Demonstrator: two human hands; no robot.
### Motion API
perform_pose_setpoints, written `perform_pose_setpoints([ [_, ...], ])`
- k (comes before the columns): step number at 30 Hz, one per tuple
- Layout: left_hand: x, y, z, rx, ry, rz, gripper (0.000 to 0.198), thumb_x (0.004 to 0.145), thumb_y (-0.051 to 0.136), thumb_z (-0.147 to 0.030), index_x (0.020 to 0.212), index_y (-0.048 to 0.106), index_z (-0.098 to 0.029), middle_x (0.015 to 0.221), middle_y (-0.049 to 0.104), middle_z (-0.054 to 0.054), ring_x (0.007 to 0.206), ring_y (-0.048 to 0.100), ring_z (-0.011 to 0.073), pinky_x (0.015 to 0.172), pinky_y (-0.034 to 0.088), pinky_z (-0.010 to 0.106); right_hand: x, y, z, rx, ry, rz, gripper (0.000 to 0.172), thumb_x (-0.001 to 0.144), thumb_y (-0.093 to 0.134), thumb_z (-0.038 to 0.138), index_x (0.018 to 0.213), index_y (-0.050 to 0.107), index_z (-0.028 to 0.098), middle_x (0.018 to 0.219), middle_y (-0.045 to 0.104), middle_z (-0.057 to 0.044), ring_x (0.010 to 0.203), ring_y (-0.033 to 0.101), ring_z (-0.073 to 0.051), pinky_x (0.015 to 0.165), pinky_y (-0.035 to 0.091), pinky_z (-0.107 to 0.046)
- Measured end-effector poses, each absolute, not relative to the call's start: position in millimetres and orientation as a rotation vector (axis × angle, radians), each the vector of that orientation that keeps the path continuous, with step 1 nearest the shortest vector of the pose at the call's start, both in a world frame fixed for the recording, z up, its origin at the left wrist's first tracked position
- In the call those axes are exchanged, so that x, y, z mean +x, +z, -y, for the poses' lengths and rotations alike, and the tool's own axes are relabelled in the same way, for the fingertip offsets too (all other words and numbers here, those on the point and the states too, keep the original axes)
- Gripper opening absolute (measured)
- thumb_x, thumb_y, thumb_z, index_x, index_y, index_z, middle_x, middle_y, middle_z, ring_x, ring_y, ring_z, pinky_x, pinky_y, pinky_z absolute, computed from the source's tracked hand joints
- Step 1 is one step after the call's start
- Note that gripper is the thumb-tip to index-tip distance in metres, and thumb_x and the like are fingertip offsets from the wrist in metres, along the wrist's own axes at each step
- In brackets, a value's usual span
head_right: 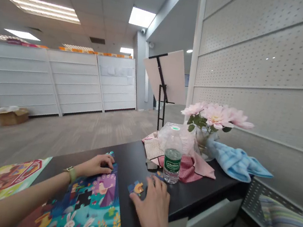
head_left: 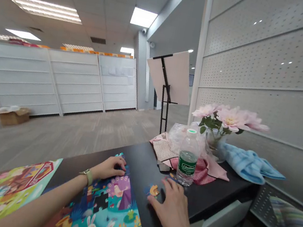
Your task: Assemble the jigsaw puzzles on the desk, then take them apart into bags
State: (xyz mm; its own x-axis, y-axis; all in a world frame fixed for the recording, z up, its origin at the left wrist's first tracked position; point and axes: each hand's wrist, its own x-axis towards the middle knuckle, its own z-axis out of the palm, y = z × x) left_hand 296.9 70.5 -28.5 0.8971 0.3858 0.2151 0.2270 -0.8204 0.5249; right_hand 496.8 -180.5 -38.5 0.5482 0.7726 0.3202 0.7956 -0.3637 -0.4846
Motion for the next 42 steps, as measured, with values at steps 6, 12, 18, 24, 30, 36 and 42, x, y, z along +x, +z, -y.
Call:
perform_pose_setpoints([
  [6,300,-31,-72,2.527,0.47,-0.511,0.026,0.084,0.071,-0.046,0.089,0.078,-0.021,0.101,0.069,0.006,0.092,0.064,0.0185,0.086,0.049,0.028,514,-38,185,-2.242,-0.093,1.295,0.051,0.088,0.049,0.055,0.121,0.069,0.02,0.14,0.059,-0.012,0.127,0.051,-0.036,0.1,0.04,-0.054],
  [12,292,-30,-47,2.603,0.545,-0.653,0.022,0.089,0.065,-0.041,0.095,0.079,-0.026,0.113,0.065,0.007,0.102,0.062,0.0213,0.093,0.047,0.031,491,-42,182,-2.183,-0.039,1.369,0.035,0.075,0.065,0.045,0.106,0.074,0.029,0.136,0.062,-0.006,0.126,0.051,-0.036,0.103,0.036,-0.054],
  [18,284,-39,-22,2.694,0.63,-0.769,0.031,0.098,0.05,-0.04,0.108,0.076,-0.026,0.117,0.065,0.009,0.109,0.059,0.0246,0.099,0.046,0.037,475,-42,179,-2.11,0.022,1.418,0.023,0.077,0.064,0.035,0.096,0.075,0.031,0.134,0.064,-0.004,0.126,0.052,-0.033,0.105,0.035,-0.051],
  [24,270,-37,-19,2.732,0.511,-0.673,0.039,0.1,0.044,-0.038,0.132,0.063,-0.026,0.142,0.055,0.01,0.129,0.049,0.0258,0.112,0.038,0.043,473,-44,177,-2.114,0.031,1.417,0.025,0.078,0.062,0.035,0.1,0.074,0.03,0.135,0.064,-0.003,0.126,0.052,-0.033,0.104,0.036,-0.051],
  [30,268,-33,-17,2.772,0.469,-0.612,0.043,0.103,0.038,-0.043,0.138,0.057,-0.027,0.146,0.052,0.009,0.132,0.046,0.0263,0.113,0.036,0.045,477,-48,176,-2.096,0.022,1.436,0.027,0.078,0.063,0.037,0.103,0.074,0.031,0.133,0.064,-0.003,0.124,0.054,-0.032,0.103,0.038,-0.051],
  [36,267,-33,-14,2.765,0.509,-0.653,0.043,0.104,0.034,-0.043,0.131,0.064,-0.028,0.14,0.056,0.008,0.129,0.049,0.0247,0.111,0.038,0.04,476,-47,175,-2.127,0.035,1.426,0.029,0.078,0.065,0.038,0.105,0.074,0.032,0.135,0.063,-0.002,0.126,0.053,-0.032,0.104,0.038,-0.051],
  [42,269,-34,-15,2.73,0.548,-0.679,0.042,0.103,0.037,-0.043,0.116,0.074,-0.028,0.136,0.061,0.006,0.125,0.054,0.0251,0.108,0.041,0.038,477,-44,175,-2.145,0.062,1.439,0.03,0.078,0.064,0.04,0.105,0.074,0.032,0.136,0.063,-0.002,0.127,0.052,-0.033,0.103,0.038,-0.051],
])
